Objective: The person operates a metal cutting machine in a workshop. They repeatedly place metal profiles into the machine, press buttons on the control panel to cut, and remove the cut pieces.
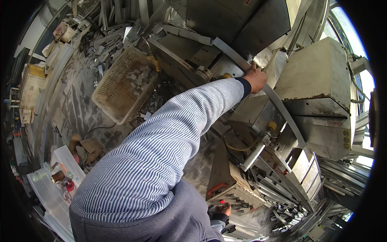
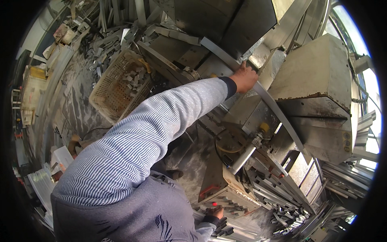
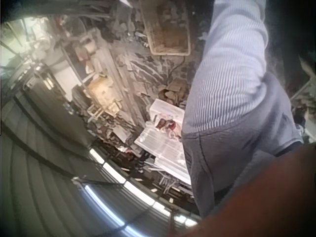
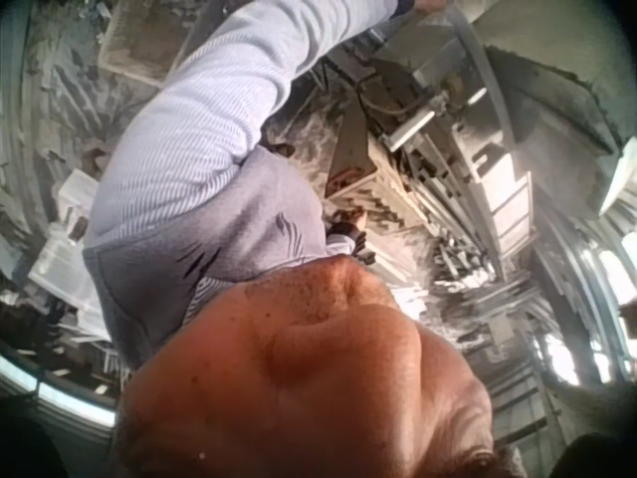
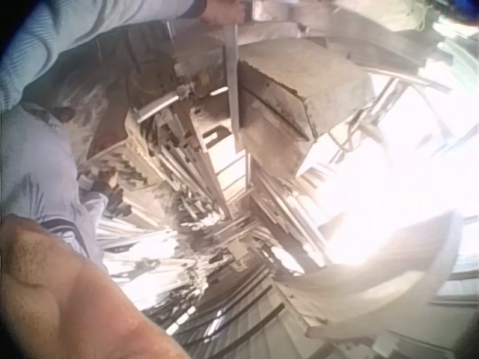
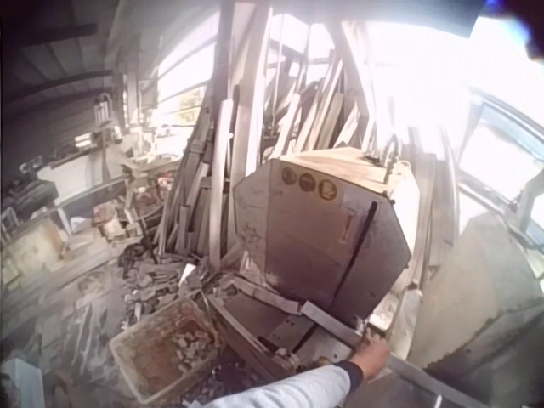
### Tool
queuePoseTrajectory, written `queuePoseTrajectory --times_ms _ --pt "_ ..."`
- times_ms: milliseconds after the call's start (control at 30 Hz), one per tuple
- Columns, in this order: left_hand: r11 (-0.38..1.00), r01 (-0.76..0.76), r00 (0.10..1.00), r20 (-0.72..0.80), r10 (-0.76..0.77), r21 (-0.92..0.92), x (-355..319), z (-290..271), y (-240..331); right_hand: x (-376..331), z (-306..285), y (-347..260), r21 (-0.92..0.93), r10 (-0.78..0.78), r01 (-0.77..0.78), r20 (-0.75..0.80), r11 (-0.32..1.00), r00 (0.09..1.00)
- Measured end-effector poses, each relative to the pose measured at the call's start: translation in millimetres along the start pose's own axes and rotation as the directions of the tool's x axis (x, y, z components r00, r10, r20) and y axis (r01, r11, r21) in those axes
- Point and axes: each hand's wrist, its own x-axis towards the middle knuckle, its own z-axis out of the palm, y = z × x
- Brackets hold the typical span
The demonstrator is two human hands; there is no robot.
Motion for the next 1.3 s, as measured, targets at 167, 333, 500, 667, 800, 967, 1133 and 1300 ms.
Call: queuePoseTrajectory --times_ms 167,333,500,667,800,967,1133,1300 --pt "1.0 -0.017 1.0 -0.01 0.017 0.011 1 2 0 11 -8 4 -0.006 0.009 -0.009 -0.012 1.0 1.0" --pt "1.0 -0.03 0.998 -0.048 0.03 0.002 -1 4 0 30 -16 5 0.026 0.033 -0.034 0.023 0.999 0.999" --pt "0.999 -0.02 0.996 -0.085 0.022 0.029 0 6 3 35 -19 9 0.04 0.007 -0.008 0.016 0.999 1.0" --pt "1.0 -0.021 1.0 0.003 0.021 0.016 2 2 2 16 -13 7 -0.042 -0.018 0.017 -0.026 0.999 0.999" --pt "0.999 -0.038 0.999 -0.01 0.038 0.036 3 3 1 13 -10 4 0.014 0.048 -0.047 -0.014 0.999 0.999" --pt "0.998 -0.028 0.999 -0.019 0.03 0.056 3 2 1 22 -14 7 0.005 0.029 -0.029 -0.065 1.0 0.997" --pt "0.997 -0.054 0.998 0.04 0.052 0.047 2 -2 -1 21 -16 5 -0.027 0.043 -0.043 -0.003 0.999 0.999" --pt "0.999 -0.036 0.999 0.022 0.035 0.032 7 4 -1 16 -14 4 -0.022 0.017 -0.017 0.035 1.0 0.999"
